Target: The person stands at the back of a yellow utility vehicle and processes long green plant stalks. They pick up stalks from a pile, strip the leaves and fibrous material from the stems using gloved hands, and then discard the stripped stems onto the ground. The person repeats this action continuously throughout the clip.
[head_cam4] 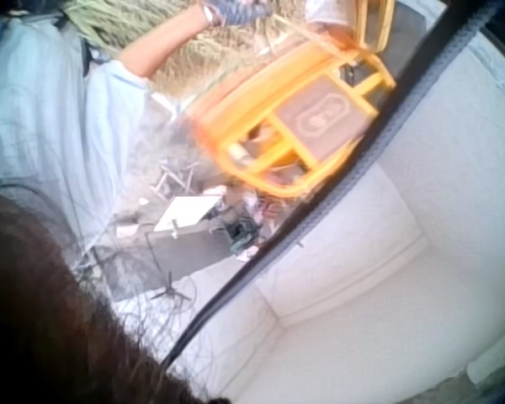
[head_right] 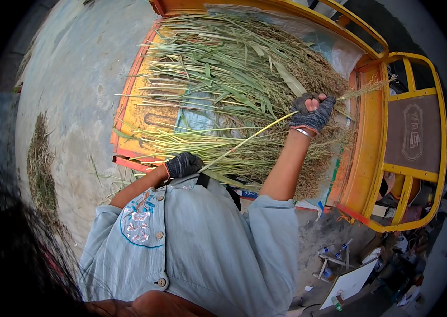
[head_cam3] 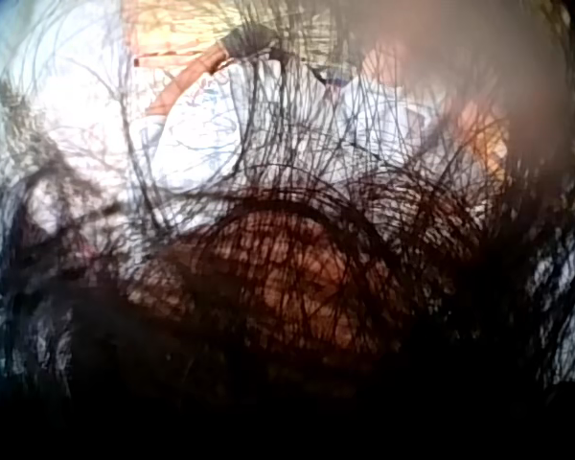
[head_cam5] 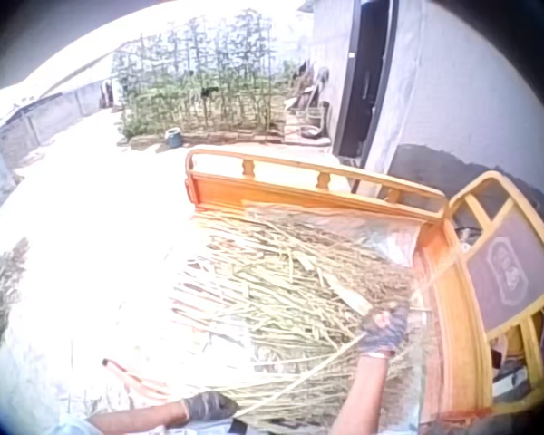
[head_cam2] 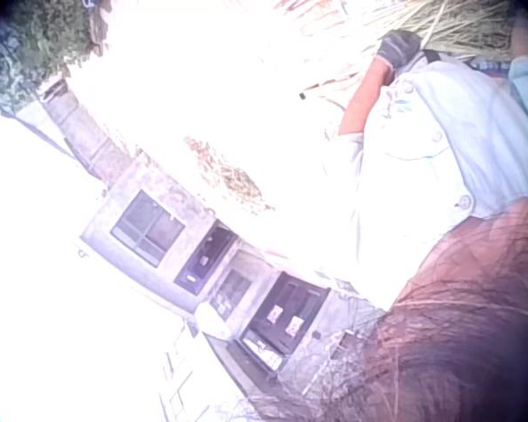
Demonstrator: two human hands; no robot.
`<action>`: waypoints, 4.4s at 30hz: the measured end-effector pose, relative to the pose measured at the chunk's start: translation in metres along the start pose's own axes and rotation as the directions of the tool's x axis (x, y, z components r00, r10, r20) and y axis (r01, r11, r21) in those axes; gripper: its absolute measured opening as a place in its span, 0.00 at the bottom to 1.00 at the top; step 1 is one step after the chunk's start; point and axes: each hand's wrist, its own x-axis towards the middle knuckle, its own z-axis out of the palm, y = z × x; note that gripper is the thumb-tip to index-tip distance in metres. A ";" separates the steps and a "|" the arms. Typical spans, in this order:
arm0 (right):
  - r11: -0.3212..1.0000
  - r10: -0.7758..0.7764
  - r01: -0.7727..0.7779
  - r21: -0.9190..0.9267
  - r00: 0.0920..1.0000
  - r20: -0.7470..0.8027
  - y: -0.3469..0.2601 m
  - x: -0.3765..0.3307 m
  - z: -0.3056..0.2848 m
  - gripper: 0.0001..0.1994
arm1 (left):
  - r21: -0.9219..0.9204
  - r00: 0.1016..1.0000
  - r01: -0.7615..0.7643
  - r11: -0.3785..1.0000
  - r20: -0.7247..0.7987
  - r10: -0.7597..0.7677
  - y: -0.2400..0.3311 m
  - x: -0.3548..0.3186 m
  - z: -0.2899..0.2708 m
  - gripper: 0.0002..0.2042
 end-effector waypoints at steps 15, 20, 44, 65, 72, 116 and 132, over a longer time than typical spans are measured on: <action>0.967 -0.184 0.037 -0.251 0.785 -0.591 0.009 -0.022 -0.066 0.11 | 0.428 0.914 0.178 0.886 -0.405 0.012 0.009 0.004 -0.018 0.08; 0.988 -0.151 0.112 -0.106 0.842 -0.519 0.029 -0.038 -0.083 0.14 | 0.304 0.927 0.206 0.930 -0.364 -0.086 -0.007 -0.008 -0.017 0.07; 0.925 -0.126 0.061 0.375 0.980 0.152 -0.069 -0.034 -0.117 0.22 | -0.453 -0.570 0.811 -0.371 -0.467 -0.676 -0.176 -0.492 0.097 0.11; 0.994 -0.087 0.073 0.085 0.981 0.173 0.013 -0.102 -0.035 0.16 | -0.844 0.824 -0.529 -0.086 -0.487 -0.291 -0.007 -0.076 -0.049 0.11; 0.943 0.009 -0.177 -0.283 0.860 -0.510 0.021 -0.118 -0.112 0.11 | -0.862 0.845 -0.502 -0.073 -0.471 -0.253 -0.025 -0.070 -0.046 0.11; 0.286 -0.471 -0.870 -0.401 0.236 -0.850 0.195 -0.242 -0.314 0.17 | -0.899 0.872 -0.306 -0.312 -0.133 -0.471 -0.070 -0.120 -0.095 0.35; 0.428 -0.469 -0.813 -0.395 0.174 -0.866 0.187 -0.280 -0.344 0.13 | -0.961 0.600 0.085 0.265 -0.163 -0.783 -0.113 -0.105 -0.100 0.08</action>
